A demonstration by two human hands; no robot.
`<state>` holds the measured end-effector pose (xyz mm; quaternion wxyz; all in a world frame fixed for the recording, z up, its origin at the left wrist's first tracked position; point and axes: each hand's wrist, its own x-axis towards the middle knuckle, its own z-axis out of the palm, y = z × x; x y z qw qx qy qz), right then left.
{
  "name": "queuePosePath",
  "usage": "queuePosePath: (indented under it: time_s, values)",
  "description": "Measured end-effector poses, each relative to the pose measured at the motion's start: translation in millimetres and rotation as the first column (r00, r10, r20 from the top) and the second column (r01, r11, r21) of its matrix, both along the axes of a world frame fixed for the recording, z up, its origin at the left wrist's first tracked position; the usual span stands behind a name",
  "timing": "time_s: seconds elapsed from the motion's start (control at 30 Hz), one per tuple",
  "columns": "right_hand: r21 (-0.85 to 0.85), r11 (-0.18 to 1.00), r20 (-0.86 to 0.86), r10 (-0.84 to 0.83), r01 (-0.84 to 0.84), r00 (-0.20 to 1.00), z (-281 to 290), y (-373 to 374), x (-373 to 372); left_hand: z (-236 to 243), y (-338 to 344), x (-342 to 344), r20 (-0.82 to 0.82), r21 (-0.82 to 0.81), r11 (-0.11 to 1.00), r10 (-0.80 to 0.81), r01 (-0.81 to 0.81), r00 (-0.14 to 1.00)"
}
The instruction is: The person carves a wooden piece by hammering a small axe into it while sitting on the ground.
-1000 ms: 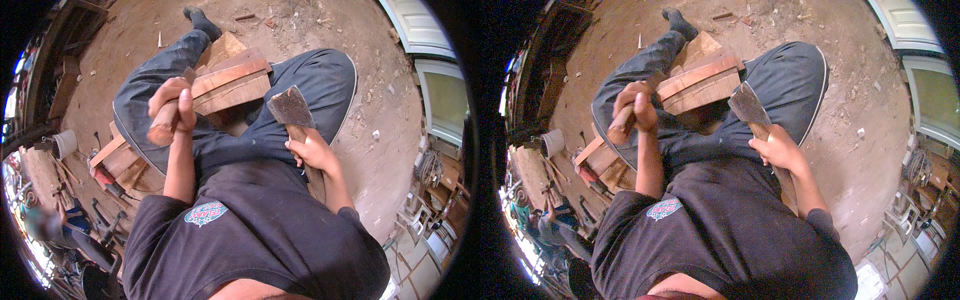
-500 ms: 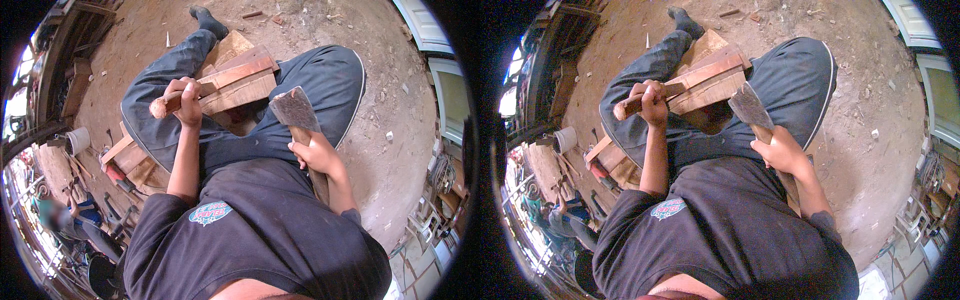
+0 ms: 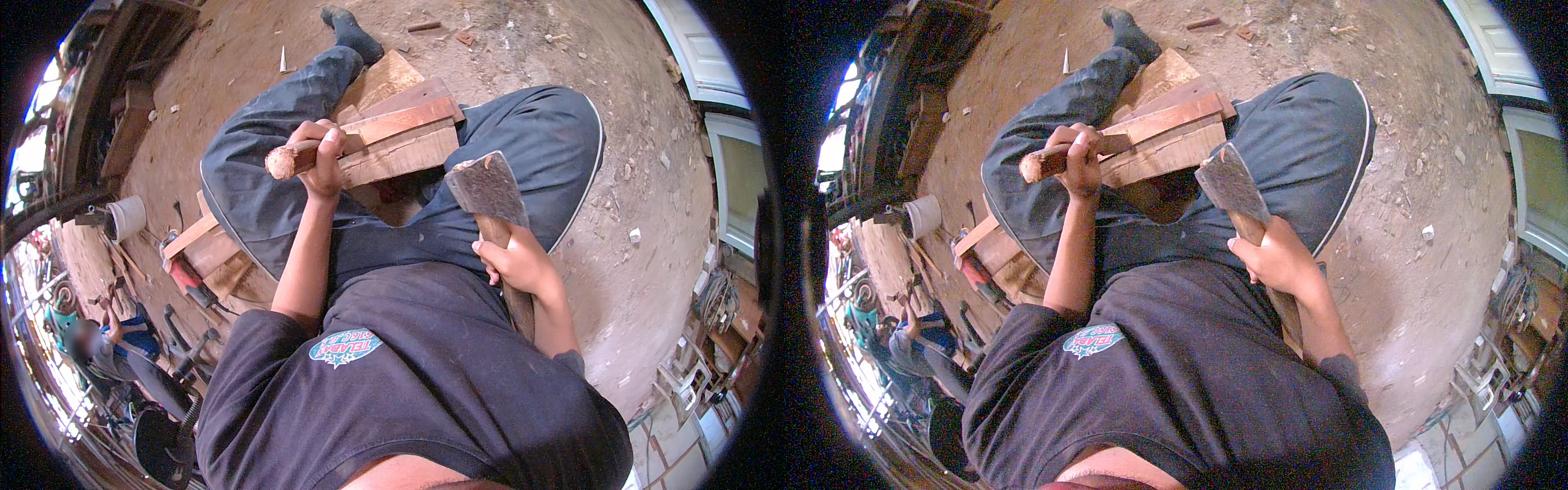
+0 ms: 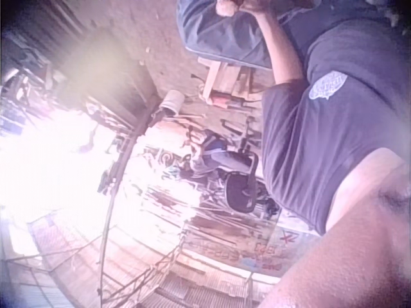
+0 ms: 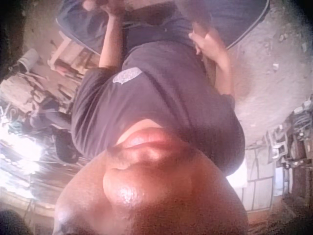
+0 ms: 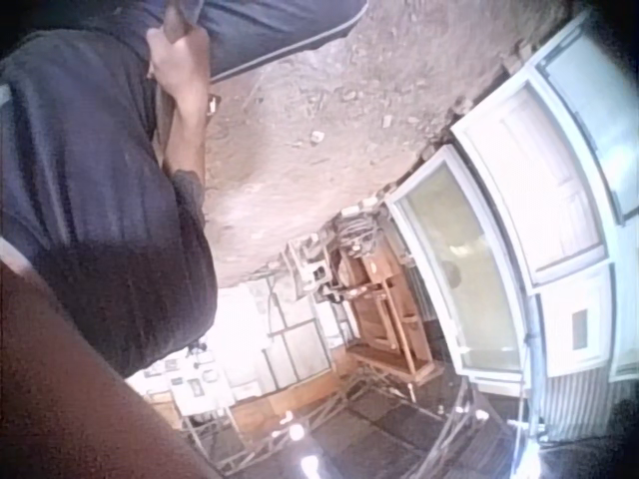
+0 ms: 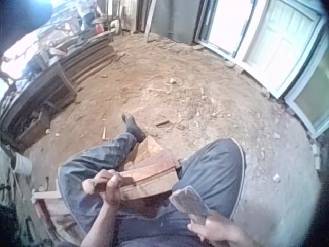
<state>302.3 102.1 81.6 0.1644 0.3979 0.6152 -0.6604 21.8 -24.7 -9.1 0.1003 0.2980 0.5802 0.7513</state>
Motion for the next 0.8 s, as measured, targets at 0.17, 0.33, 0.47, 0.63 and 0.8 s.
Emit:
queuePosePath:
  time_s: [0.17,0.33,0.47,0.63,0.8]
  values:
    - [0.002,0.999,-0.012,-0.035,0.035,0.999,-0.3,-1.2,-0.2,-3.0,-0.6,-1.2,0.020,-0.019,0.999,-0.031,0.031,0.999]
    - [0.003,1.000,-0.012,-0.031,0.031,0.999,-1.6,-2.0,1.1,-7.0,2.2,-1.4,0.059,0.001,0.999,-0.035,0.035,0.998]
    - [0.014,0.999,-0.037,-0.035,0.036,0.999,-1.0,-2.9,-0.6,-11.5,5.1,-0.2,-0.051,-0.029,0.999,-0.038,0.036,0.998]
    - [0.011,0.997,-0.106,-0.072,0.073,0.992,19.3,-9.5,-14.2,-9.5,16.9,1.2,-0.193,0.001,1.000,-0.021,0.022,0.981]
    - [-0.061,0.996,-0.295,-0.081,0.065,0.952,56.0,-1.1,-37.9,2.7,29.3,8.3,-0.351,-0.141,0.990,-0.052,0.002,0.935]
